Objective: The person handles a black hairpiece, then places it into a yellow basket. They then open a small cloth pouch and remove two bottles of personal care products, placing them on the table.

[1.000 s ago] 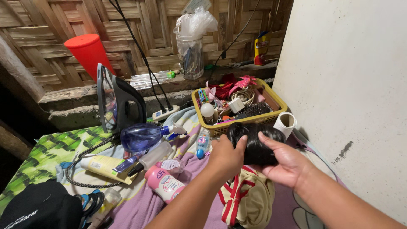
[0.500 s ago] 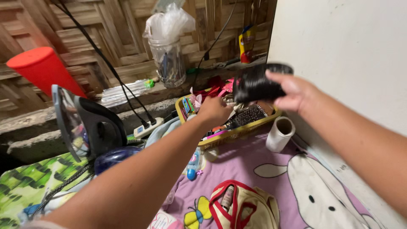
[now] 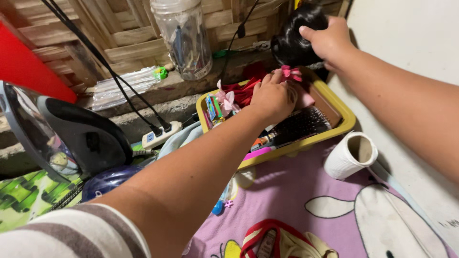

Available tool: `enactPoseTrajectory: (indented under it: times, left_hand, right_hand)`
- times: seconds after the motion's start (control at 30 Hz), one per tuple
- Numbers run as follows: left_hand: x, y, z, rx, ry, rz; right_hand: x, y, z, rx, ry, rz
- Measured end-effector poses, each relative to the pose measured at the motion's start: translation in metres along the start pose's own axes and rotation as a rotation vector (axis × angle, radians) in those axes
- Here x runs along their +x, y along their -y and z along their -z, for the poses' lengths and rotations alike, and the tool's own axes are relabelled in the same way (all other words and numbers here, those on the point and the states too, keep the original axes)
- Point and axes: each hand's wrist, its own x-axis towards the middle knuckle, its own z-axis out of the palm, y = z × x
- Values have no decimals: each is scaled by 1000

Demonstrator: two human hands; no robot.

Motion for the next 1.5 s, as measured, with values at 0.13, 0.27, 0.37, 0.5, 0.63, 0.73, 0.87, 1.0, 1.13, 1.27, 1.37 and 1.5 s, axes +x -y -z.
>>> enactPoseTrajectory:
  times: [0.13, 0.27, 0.37, 0.5, 0.63, 0.73, 0.87, 1.0, 1.13, 1.27, 1.37, 1.5]
  left_hand:
    - [-12, 9, -2, -21, 4, -13]
    - [-12, 13, -4, -47, -41, -17]
    - [-7, 16, -7, -61, -63, -22]
    - [2, 18, -12, -116, -61, 16]
    - [9, 24, -13, -151, -37, 39]
    - [16, 27, -15, -137, -20, 53]
    - [21, 25, -16, -159, -50, 84]
    - [16, 25, -16, -213, -122, 37]
    - [5, 22, -12, -237, -185, 8]
    - [-1, 21, -9, -252, -315, -69]
    - [-8, 19, -4, -283, -241, -60]
    - [-7, 14, 1, -196, -91, 56]
  right_hand:
    - [35, -27, 0, -470, 392, 178]
    - [65, -60, -18, -538, 659, -24]
    - [80, -72, -37, -750, 649, -1]
    - [72, -68, -40, -695, 635, 197]
    - [55, -41, -11, -556, 394, 191]
    - [29, -43, -9, -565, 328, 294]
    - [11, -64, -30, -766, 492, 494]
    - [14, -87, -35, -768, 546, 262]
    - [14, -89, -38, -696, 570, 367]
    - [9, -79, -24, -260, 505, 237]
    - [-2, -68, -19, -213, 21, 444]
    - [-5, -46, -24, -475, 9, -102]
